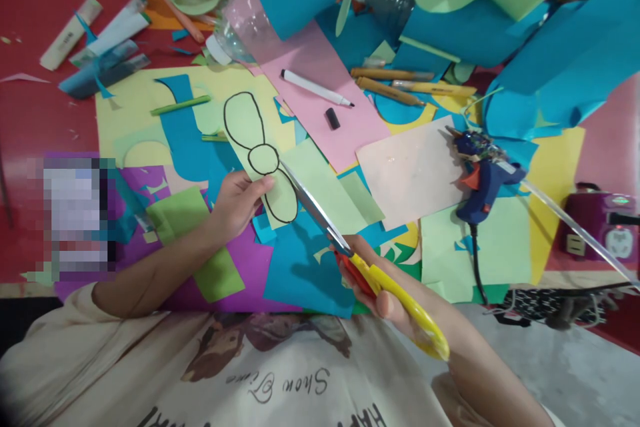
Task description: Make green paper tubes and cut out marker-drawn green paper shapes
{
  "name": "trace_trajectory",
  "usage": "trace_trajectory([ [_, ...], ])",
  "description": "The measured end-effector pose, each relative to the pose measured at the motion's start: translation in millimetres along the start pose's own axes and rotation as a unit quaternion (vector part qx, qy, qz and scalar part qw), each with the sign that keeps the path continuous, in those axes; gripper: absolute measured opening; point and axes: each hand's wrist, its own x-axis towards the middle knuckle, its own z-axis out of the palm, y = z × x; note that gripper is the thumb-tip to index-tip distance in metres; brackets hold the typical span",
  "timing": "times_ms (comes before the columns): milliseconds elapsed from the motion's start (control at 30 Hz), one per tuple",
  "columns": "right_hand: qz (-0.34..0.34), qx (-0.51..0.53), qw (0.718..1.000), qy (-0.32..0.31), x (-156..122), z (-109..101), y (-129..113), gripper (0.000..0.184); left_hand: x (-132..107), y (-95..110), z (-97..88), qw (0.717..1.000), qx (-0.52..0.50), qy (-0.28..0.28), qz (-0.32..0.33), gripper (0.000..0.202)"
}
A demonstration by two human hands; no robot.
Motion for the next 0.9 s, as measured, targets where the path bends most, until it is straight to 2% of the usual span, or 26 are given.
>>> trace_trajectory([
  [267,-0.031,-0.003,0.998,-0.057,10.3,10.5,-8.5,0.08,-2.3,0.5,-1.9,0.999,0.05,-0.008,0.009,0.035],
  [533,-0.034,0.003,0.999,-0.022,9.8,17.4,-9.9,0.075,-2.0,0.8,-3.0,0.999,0.026,-0.031,0.016,0.035],
  [633,-0.042,-0.007,0.999,-0.024,10.8,17.7,-9.5,0.075,-1.6,1.2,-2.8,1.0,0.01,-0.021,0.011,0.033],
  [800,-0.009,-0.009,1.0,0.003,11.1,19.3,-16.2,0.079,-0.7,4.3,-0.9,1.0,-0.004,-0.021,0.0,0.03],
  [900,0.0,-0.013,1.0,0.011,10.7,20.3,-20.5,0.079,-0.8,7.8,0.6,1.0,-0.001,0.003,-0.01,0.027],
])
